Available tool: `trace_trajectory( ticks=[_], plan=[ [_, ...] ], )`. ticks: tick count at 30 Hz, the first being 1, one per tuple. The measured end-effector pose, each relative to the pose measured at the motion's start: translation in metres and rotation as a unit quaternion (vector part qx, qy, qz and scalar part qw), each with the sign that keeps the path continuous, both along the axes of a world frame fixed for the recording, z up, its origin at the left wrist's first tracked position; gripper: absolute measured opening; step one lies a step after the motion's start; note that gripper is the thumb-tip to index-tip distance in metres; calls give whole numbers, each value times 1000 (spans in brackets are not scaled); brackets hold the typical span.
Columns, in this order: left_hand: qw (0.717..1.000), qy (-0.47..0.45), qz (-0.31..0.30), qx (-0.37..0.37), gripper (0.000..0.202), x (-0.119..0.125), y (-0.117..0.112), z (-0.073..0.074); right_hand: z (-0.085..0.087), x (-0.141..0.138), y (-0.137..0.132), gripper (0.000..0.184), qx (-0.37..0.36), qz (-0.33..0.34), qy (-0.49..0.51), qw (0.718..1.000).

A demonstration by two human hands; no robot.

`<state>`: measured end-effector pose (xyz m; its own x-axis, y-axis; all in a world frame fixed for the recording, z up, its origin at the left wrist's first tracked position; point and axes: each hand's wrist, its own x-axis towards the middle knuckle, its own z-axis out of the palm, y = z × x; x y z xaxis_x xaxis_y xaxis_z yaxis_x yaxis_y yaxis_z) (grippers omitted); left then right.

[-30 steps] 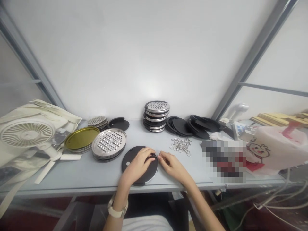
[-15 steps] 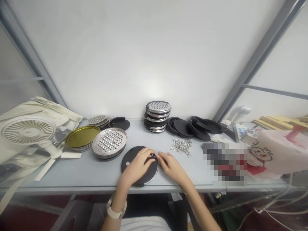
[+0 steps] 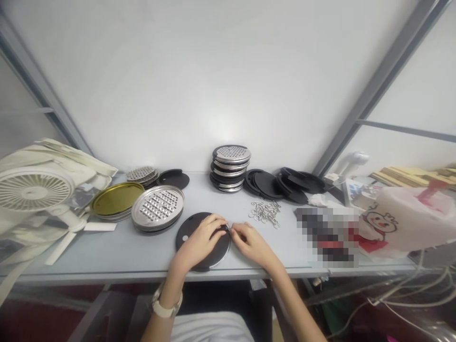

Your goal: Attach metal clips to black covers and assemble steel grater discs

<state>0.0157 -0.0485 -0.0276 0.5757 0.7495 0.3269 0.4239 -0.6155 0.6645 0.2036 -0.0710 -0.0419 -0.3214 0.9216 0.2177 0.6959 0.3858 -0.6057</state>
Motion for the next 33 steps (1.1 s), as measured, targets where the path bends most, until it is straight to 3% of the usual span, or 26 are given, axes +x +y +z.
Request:
trace_trajectory(
  ticks=[33],
  plan=[
    [1000, 18, 2, 13, 16, -1, -1, 2, -3, -1, 0, 26, 9, -7, -31, 999]
  ],
)
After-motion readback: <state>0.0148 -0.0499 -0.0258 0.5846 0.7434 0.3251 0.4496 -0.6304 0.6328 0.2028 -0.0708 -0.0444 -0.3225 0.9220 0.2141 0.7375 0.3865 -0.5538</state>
